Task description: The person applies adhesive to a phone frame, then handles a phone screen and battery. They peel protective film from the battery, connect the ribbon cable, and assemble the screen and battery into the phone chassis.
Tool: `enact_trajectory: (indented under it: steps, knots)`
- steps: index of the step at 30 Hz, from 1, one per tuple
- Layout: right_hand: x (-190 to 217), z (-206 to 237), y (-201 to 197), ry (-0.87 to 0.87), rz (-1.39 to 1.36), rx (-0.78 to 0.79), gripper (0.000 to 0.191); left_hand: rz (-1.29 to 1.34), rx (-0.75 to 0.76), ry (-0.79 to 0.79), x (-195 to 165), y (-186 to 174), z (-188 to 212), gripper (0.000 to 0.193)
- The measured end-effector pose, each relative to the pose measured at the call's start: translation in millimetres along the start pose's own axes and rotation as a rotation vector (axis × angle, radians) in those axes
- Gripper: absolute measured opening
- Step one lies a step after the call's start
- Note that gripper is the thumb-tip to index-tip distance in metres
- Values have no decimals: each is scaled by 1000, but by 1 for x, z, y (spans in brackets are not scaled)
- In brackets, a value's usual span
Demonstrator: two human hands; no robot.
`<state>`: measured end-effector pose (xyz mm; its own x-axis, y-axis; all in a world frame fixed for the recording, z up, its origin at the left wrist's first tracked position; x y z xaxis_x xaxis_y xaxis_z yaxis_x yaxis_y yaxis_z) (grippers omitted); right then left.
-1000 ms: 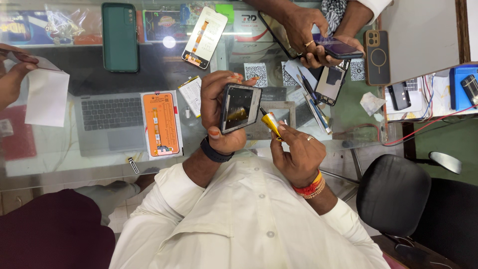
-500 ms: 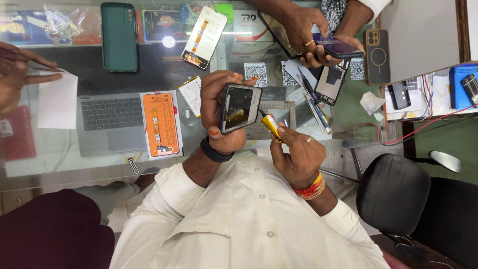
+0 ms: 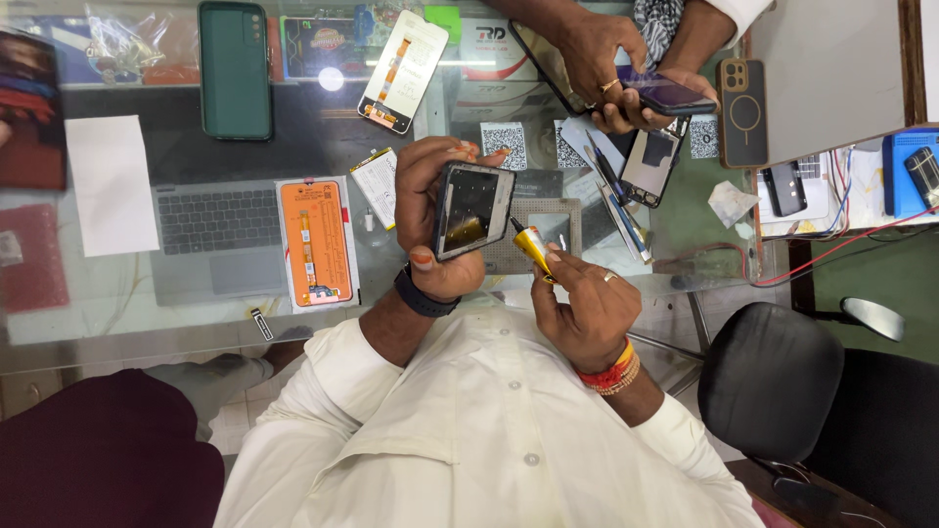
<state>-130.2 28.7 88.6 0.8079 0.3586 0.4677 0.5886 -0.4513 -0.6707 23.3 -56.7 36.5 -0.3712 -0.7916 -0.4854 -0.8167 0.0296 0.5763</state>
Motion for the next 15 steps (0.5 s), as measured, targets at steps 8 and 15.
enact_trajectory:
  steps: [8,15]
  knots:
    - [1,2,0,-8,4,2,25,23,7,-5,1,0,0,91]
    - [1,2,0,-15,10,-1,25,30,11,-8,1,0,-1,90]
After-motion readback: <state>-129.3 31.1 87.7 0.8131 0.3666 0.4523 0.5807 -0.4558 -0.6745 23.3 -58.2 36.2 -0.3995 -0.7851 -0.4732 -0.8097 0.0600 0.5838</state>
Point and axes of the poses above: each hand's wrist, its own z-axis away from the middle knuckle, its own y-axis out of the palm, x = y × z, the point moved 7 cm from there along -z, towards the middle knuckle, and after that the axes turned 14 degrees about y, right-handed, at the moved point
